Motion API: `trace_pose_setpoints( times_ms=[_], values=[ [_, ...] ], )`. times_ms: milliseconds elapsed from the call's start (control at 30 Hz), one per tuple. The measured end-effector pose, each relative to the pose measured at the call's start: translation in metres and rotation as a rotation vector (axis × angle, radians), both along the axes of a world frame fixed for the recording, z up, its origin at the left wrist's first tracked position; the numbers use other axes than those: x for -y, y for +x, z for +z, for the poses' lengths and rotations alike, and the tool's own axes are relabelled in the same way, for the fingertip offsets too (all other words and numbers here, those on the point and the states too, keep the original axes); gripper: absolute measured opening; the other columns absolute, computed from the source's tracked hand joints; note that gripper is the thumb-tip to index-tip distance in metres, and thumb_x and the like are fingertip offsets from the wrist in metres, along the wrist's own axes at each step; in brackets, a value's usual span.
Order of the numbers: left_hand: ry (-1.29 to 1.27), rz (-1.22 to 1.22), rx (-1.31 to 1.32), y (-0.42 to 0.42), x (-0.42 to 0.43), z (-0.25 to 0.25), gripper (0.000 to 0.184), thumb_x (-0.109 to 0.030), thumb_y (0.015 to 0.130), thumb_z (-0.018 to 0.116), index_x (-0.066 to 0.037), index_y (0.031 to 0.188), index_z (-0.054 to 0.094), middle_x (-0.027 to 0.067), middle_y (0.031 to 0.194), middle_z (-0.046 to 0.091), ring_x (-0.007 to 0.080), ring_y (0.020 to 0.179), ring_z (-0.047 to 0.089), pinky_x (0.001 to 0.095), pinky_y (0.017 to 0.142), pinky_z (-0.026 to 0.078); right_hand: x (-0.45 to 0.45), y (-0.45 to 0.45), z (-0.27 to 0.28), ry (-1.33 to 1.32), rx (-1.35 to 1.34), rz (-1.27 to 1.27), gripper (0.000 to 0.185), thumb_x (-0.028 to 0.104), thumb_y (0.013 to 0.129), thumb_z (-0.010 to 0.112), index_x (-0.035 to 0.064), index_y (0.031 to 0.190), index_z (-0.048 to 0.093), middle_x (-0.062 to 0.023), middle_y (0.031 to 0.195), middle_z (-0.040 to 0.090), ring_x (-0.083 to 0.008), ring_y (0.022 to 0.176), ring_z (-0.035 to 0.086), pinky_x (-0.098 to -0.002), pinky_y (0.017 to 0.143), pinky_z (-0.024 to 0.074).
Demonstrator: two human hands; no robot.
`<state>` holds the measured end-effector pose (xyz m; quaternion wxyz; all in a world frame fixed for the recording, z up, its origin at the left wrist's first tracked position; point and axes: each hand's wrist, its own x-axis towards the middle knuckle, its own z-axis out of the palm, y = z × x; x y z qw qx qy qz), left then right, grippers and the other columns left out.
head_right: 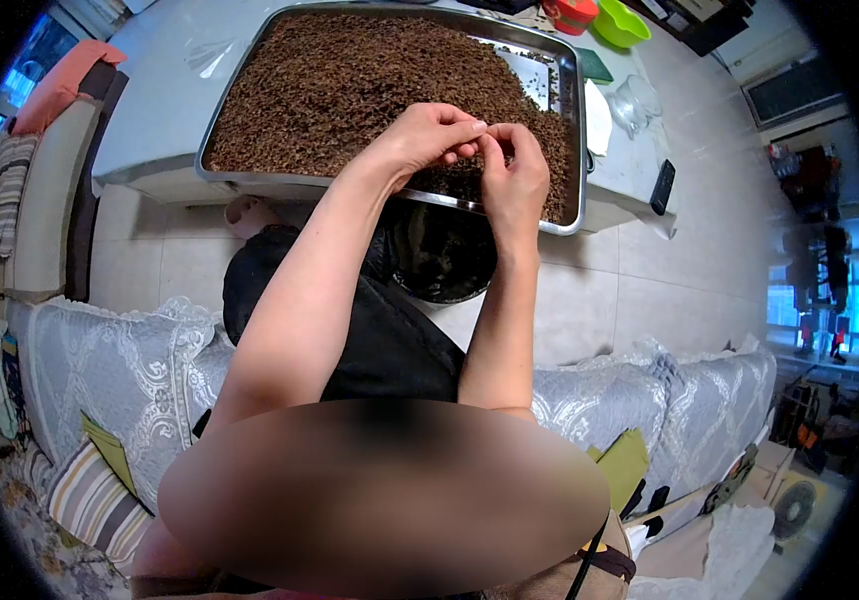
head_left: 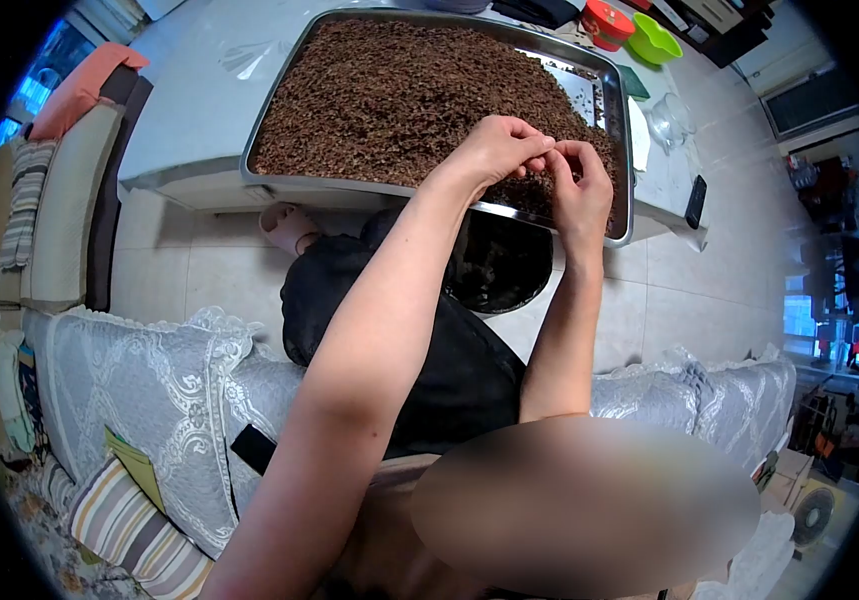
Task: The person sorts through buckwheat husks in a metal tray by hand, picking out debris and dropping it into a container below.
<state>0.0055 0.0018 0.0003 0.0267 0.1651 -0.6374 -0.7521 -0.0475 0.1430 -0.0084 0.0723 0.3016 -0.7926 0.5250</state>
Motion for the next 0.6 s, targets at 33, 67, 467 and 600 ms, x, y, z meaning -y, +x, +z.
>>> trace_pose_setpoints(
  times_ms=[33,67,467,600],
  values=[
    [0.013,-0.001,-0.011,0.000,0.001,-0.001,0.022,-0.020,0.094,0.065,0.000,0.103,0.067,0.0037,0.082,0.067,0.0072,0.070,0.061,0.0187,0.059,0.048,0.000,0.000,-0.001,-0.019,0.071,0.012,0.011,0.010,0.087,0.067,0.0007,0.091,0.064,-0.0101,0.083,0.066,-0.0193,0.073,0.060,-0.0315,0.066,0.0474],
    [0.027,-0.002,-0.023,0.000,0.002,-0.003,0.023,-0.020,0.093,0.065,0.001,0.103,0.067,0.0041,0.081,0.067,0.0075,0.070,0.061,0.0187,0.059,0.049,0.000,0.000,-0.002,-0.021,0.110,0.007,0.011,0.010,0.088,0.066,0.0004,0.091,0.064,-0.0095,0.082,0.065,-0.0180,0.073,0.059,-0.0311,0.066,0.0471],
    [-0.003,-0.033,-0.031,0.003,0.004,0.007,0.024,-0.017,0.092,0.067,0.005,0.102,0.068,0.0106,0.086,0.070,0.0126,0.075,0.068,0.0215,0.067,0.057,-0.003,-0.003,-0.006,-0.179,0.418,0.057,0.010,0.013,0.094,0.062,0.0027,0.094,0.062,-0.0021,0.081,0.063,-0.0073,0.062,0.054,-0.0218,0.050,0.0449],
    [0.041,-0.030,0.044,0.003,0.002,0.007,0.024,-0.020,0.095,0.063,0.003,0.095,0.068,0.0067,0.081,0.069,0.0086,0.070,0.064,0.0193,0.062,0.054,0.001,-0.001,-0.005,-0.272,0.505,0.097,0.011,0.012,0.095,0.061,0.0015,0.097,0.061,-0.0033,0.082,0.062,-0.0082,0.064,0.057,-0.0231,0.049,0.0498]
  ],
)
